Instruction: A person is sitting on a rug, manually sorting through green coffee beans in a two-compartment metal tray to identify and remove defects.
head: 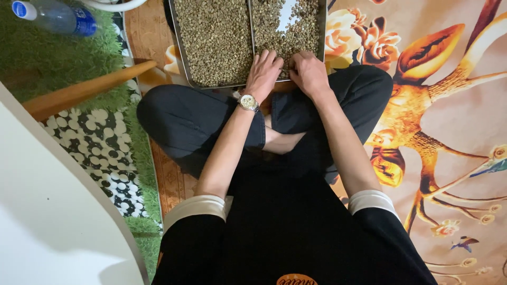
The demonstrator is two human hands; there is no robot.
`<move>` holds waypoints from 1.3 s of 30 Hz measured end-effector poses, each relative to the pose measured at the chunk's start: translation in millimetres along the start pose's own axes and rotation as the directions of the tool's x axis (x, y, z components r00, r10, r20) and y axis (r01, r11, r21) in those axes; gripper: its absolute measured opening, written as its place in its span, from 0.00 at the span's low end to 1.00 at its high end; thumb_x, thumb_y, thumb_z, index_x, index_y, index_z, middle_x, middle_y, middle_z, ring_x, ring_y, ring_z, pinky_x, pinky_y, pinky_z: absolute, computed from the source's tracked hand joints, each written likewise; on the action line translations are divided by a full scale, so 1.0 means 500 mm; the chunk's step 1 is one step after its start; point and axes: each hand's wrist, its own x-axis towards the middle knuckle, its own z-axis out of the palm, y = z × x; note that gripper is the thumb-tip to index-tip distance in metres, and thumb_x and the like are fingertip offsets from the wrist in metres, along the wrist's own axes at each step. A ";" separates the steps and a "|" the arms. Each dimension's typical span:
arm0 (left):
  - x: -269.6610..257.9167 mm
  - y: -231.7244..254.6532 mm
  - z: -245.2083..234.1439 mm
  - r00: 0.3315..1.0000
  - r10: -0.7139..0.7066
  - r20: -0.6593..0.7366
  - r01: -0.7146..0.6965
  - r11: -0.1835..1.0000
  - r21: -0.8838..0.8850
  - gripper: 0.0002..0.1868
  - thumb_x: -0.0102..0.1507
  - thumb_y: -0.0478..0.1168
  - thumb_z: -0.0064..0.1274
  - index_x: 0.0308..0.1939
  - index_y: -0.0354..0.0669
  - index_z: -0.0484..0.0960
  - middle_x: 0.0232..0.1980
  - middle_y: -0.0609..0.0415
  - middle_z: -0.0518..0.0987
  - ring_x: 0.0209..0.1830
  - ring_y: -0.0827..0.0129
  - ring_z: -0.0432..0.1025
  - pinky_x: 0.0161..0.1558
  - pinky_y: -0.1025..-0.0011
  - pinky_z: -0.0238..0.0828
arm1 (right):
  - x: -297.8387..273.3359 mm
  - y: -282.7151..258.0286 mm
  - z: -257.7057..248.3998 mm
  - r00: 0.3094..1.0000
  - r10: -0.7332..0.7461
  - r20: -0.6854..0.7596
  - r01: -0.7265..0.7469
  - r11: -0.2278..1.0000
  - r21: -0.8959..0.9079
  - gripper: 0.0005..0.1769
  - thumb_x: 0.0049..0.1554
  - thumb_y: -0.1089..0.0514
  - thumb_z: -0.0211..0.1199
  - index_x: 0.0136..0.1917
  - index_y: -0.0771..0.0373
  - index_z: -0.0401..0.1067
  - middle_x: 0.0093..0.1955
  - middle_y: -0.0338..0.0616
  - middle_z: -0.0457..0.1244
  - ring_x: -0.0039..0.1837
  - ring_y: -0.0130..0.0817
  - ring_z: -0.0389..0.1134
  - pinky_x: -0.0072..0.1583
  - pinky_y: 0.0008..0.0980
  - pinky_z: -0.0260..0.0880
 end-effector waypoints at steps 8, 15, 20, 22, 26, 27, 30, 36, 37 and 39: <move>0.028 0.003 -0.048 0.961 -0.220 -0.169 0.139 0.910 -0.391 0.05 0.65 0.33 0.46 0.39 0.45 0.67 0.32 0.58 0.67 0.27 0.70 0.63 0.32 0.73 0.64 | 0.002 0.006 0.013 0.999 -0.034 -0.003 0.034 0.994 -0.100 0.08 0.51 0.60 0.66 0.46 0.60 0.75 0.47 0.47 0.67 0.48 0.49 0.69 0.47 0.41 0.72; 0.020 -0.110 -0.023 0.469 -0.860 -0.201 0.083 0.269 -0.959 0.15 0.72 0.45 0.32 0.39 0.46 0.72 0.27 0.62 0.70 0.18 0.79 0.60 0.17 0.80 0.58 | 0.004 0.000 -0.001 1.000 0.007 -0.026 -0.004 0.993 0.118 0.05 0.50 0.63 0.66 0.42 0.61 0.75 0.40 0.44 0.64 0.42 0.44 0.66 0.44 0.40 0.67; 0.015 -0.099 -0.056 0.440 -0.893 -0.092 0.009 0.107 -0.994 0.30 0.69 0.66 0.30 0.28 0.50 0.70 0.22 0.65 0.66 0.17 0.81 0.58 0.18 0.82 0.54 | 0.036 -0.034 -0.022 0.996 0.092 0.015 -0.092 0.942 0.322 0.04 0.52 0.64 0.70 0.43 0.65 0.79 0.36 0.42 0.68 0.34 0.35 0.65 0.39 0.33 0.66; 0.020 -0.083 -0.052 0.487 -0.866 -0.115 0.093 0.182 -0.979 0.31 0.69 0.66 0.28 0.26 0.49 0.71 0.20 0.65 0.64 0.15 0.81 0.58 0.17 0.81 0.55 | 0.064 -0.064 -0.035 0.995 0.099 0.025 -0.102 0.941 0.322 0.04 0.54 0.63 0.72 0.44 0.64 0.81 0.34 0.41 0.69 0.31 0.31 0.64 0.37 0.30 0.65; 0.014 -0.068 -0.035 0.672 -0.715 -0.191 0.301 0.500 -0.812 0.17 0.70 0.48 0.35 0.39 0.44 0.77 0.22 0.64 0.70 0.16 0.80 0.60 0.18 0.80 0.55 | 0.131 -0.152 -0.085 0.988 -0.030 -0.150 0.098 0.877 0.470 0.06 0.56 0.63 0.76 0.41 0.67 0.81 0.32 0.40 0.68 0.30 0.24 0.61 0.33 0.21 0.60; 0.009 -0.068 -0.029 0.719 -0.673 -0.173 0.378 0.587 -0.716 0.11 0.68 0.35 0.44 0.52 0.39 0.80 0.24 0.62 0.76 0.17 0.79 0.63 0.19 0.78 0.56 | 0.146 -0.174 -0.101 0.978 -0.060 -0.200 0.161 0.826 0.540 0.07 0.58 0.63 0.76 0.40 0.67 0.81 0.32 0.39 0.67 0.30 0.22 0.60 0.33 0.19 0.58; 0.019 0.004 -0.119 0.903 -0.421 -0.089 0.265 0.708 -0.655 0.27 0.67 0.28 0.48 0.70 0.51 0.67 0.55 0.51 0.85 0.43 0.66 0.82 0.39 0.74 0.82 | 0.160 -0.185 -0.120 0.950 -0.114 -0.290 0.245 0.849 0.469 0.17 0.65 0.53 0.69 0.40 0.67 0.80 0.29 0.40 0.65 0.28 0.23 0.59 0.32 0.21 0.57; -0.005 -0.001 -0.045 0.989 -0.128 0.073 0.145 0.941 -0.306 0.09 0.58 0.38 0.62 0.39 0.42 0.81 0.44 0.53 0.79 0.39 0.60 0.75 0.44 0.64 0.73 | 0.078 -0.070 -0.102 0.996 0.008 -0.091 0.018 0.959 0.283 0.06 0.56 0.61 0.70 0.41 0.67 0.80 0.33 0.43 0.67 0.31 0.33 0.63 0.35 0.31 0.64; -0.007 0.001 -0.043 0.989 -0.128 0.074 0.145 0.940 -0.308 0.09 0.58 0.38 0.62 0.39 0.42 0.81 0.44 0.53 0.79 0.39 0.60 0.75 0.44 0.64 0.73 | 0.058 -0.040 -0.081 0.996 0.010 -0.089 0.016 0.959 0.282 0.06 0.56 0.61 0.70 0.41 0.67 0.80 0.33 0.43 0.67 0.31 0.33 0.63 0.35 0.31 0.64; -0.007 0.004 -0.040 0.998 -0.064 -0.018 0.056 0.958 -0.280 0.07 0.57 0.37 0.63 0.30 0.44 0.79 0.36 0.58 0.74 0.37 0.65 0.71 0.44 0.65 0.70 | 0.020 0.024 -0.041 0.999 0.007 0.041 -0.011 0.995 0.101 0.08 0.49 0.61 0.72 0.43 0.62 0.78 0.38 0.45 0.68 0.37 0.46 0.67 0.41 0.41 0.68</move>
